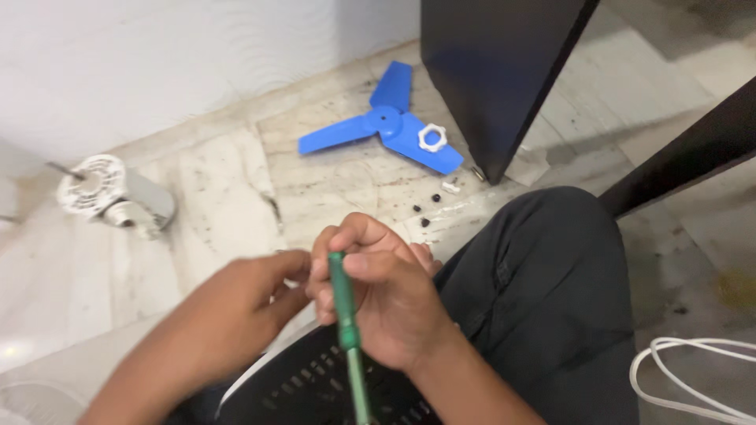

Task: The person sits on the floor and uses a screwdriver to remove screws from the back cover of a disassembled electric fan. The fan motor, blades, and cage are visible nearby.

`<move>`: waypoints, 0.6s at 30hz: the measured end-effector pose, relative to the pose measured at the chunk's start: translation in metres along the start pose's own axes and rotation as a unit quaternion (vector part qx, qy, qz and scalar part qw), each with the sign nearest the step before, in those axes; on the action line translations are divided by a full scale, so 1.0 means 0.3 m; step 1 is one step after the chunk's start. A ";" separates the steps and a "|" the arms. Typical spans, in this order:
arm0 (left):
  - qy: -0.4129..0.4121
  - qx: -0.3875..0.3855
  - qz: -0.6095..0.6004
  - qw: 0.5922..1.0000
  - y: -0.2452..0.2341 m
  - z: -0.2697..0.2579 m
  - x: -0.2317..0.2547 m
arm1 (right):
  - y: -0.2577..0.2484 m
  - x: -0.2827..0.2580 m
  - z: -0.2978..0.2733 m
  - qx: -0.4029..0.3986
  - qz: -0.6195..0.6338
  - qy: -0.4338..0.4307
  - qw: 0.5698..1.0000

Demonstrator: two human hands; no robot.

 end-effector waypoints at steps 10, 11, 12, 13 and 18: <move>0.006 0.263 0.045 0.964 0.137 -0.238 -0.030 | 0.091 0.120 0.063 0.005 -0.013 0.021 1.000; 0.009 0.294 0.019 0.956 0.135 -0.253 -0.045 | 0.104 0.138 0.050 0.010 -0.042 0.021 0.999; 0.013 0.325 -0.008 0.946 0.129 -0.262 -0.068 | 0.110 0.151 0.045 0.014 -0.072 0.020 0.997; -0.024 0.345 -0.010 0.938 0.133 -0.274 -0.103 | 0.112 0.150 0.036 0.026 -0.117 -0.007 0.993; -0.075 0.445 -0.027 0.892 0.062 -0.300 -0.209 | 0.144 0.079 0.084 0.104 -0.336 -0.167 0.921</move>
Point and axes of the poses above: each hand's wrist, its own z-axis towards the middle knuckle, its own y-axis out of the palm, x = y × z, the point moved 5 cm from there along z, towards the middle knuckle, and after that the axes turned 3 degrees about -y, right-handed, at the moved point
